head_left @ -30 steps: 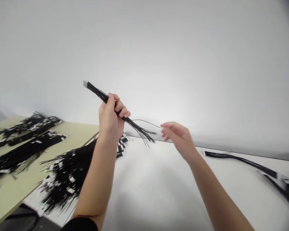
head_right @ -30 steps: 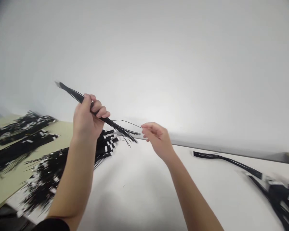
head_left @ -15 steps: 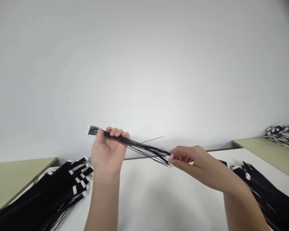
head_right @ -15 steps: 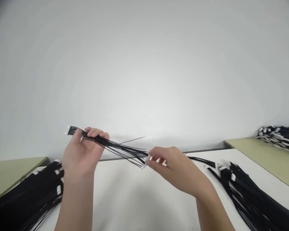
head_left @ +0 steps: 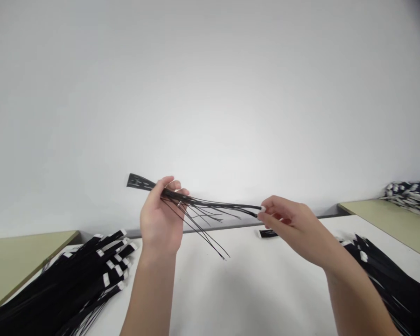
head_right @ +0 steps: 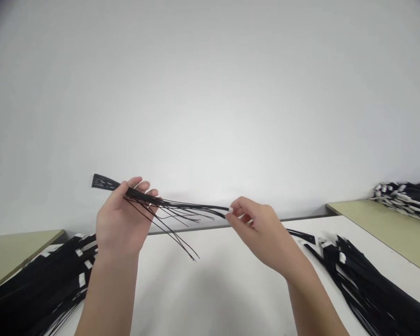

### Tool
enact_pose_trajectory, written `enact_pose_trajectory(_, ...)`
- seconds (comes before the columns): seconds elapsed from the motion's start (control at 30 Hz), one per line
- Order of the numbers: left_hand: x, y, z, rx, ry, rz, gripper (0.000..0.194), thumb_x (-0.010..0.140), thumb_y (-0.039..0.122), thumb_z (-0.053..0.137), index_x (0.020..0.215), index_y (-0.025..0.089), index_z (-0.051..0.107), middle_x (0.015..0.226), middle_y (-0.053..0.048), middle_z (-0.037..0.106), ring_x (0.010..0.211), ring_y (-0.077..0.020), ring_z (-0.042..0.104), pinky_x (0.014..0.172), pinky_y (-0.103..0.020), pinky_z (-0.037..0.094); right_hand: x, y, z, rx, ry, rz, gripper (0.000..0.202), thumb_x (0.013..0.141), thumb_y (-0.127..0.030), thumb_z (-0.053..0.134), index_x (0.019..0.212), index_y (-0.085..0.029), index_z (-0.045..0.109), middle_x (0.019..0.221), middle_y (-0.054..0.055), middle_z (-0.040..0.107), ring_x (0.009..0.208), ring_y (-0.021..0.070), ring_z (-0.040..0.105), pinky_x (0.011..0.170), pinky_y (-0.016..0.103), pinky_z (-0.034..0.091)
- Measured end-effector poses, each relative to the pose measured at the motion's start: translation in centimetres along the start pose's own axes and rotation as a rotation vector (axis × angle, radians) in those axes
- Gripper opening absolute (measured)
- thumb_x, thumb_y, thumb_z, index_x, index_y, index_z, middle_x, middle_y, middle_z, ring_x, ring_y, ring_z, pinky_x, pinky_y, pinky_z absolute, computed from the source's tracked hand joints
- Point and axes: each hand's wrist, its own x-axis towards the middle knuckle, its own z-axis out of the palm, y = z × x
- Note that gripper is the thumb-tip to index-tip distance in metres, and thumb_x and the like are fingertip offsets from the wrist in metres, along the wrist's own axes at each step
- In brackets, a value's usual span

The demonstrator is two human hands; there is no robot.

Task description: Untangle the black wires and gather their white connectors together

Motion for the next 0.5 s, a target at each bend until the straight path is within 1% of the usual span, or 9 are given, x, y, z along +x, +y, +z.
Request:
enact_pose_trajectory(0.07,-0.3,0.2,-0.1,0.073,-0.062,0.037,0.022,0.080,0.032,0.059,0.091,0.014,0.063,0.082,-0.004,0.059,0.070,-0.0147,0.061,0.068,-0.028,0.048,0.0,0.4,-0.2,0.029,0.017,0.022,0.026,0.087,-0.049,0.052,0.081,-0.023,0.057,0.067,0.000,0.057,0.061,0.0147,0.052,0.052,0.026,0.041)
enact_pose_trajectory(0.17,-0.7,0.4,-0.2,0.102,-0.188,0.060,0.038,0.084,0.042,0.050,0.108,0.015,0.062,0.092,-0.008,0.063,0.078,-0.0192,0.064,0.075,-0.035,0.050,0.3,0.8,-0.4,0.106,0.002,0.070,0.027,0.086,-0.049,0.054,0.084,-0.023,0.059,0.072,0.003,0.061,0.071,0.0190,0.060,0.058,0.030,0.046)
enact_pose_trajectory(0.27,-0.9,0.4,-0.2,0.167,-0.275,0.070,0.041,0.087,0.043,0.047,0.116,0.018,0.058,0.089,-0.007,0.065,0.078,-0.0194,0.064,0.074,-0.035,0.051,0.8,0.9,-0.3,0.206,0.021,0.136,0.025,0.086,-0.046,0.056,0.084,-0.021,0.058,0.084,0.005,0.067,0.077,0.0197,0.063,0.065,0.032,0.049)
enact_pose_trajectory(0.37,-1.0,0.3,-0.3,0.288,-0.312,0.100,0.038,0.087,0.042,0.052,0.114,0.017,0.060,0.085,-0.007,0.065,0.072,-0.0168,0.062,0.070,-0.032,0.052,1.6,1.3,-0.3,0.356,0.072,0.217,0.027,0.082,-0.045,0.060,0.077,-0.020,0.054,0.088,0.005,0.067,0.073,0.0172,0.062,0.067,0.032,0.051)
enact_pose_trajectory(0.43,-0.9,0.3,-0.4,0.341,-0.329,0.118,0.034,0.085,0.041,0.057,0.108,0.016,0.063,0.087,-0.006,0.063,0.066,-0.0145,0.060,0.066,-0.031,0.052,2.3,1.8,-0.3,0.479,0.089,0.228,0.029,0.080,-0.046,0.063,0.074,-0.019,0.053,0.083,0.004,0.065,0.067,0.0140,0.060,0.069,0.031,0.052)
enact_pose_trajectory(0.5,-0.8,0.4,-0.5,0.372,-0.338,0.130,0.030,0.083,0.039,0.061,0.103,0.017,0.066,0.088,-0.005,0.061,0.061,-0.0121,0.059,0.060,-0.029,0.051,2.8,2.4,-0.3,0.576,0.108,0.220,0.028,0.079,-0.046,0.065,0.077,-0.020,0.054,0.078,0.001,0.062,0.061,0.0112,0.057,0.070,0.030,0.052)
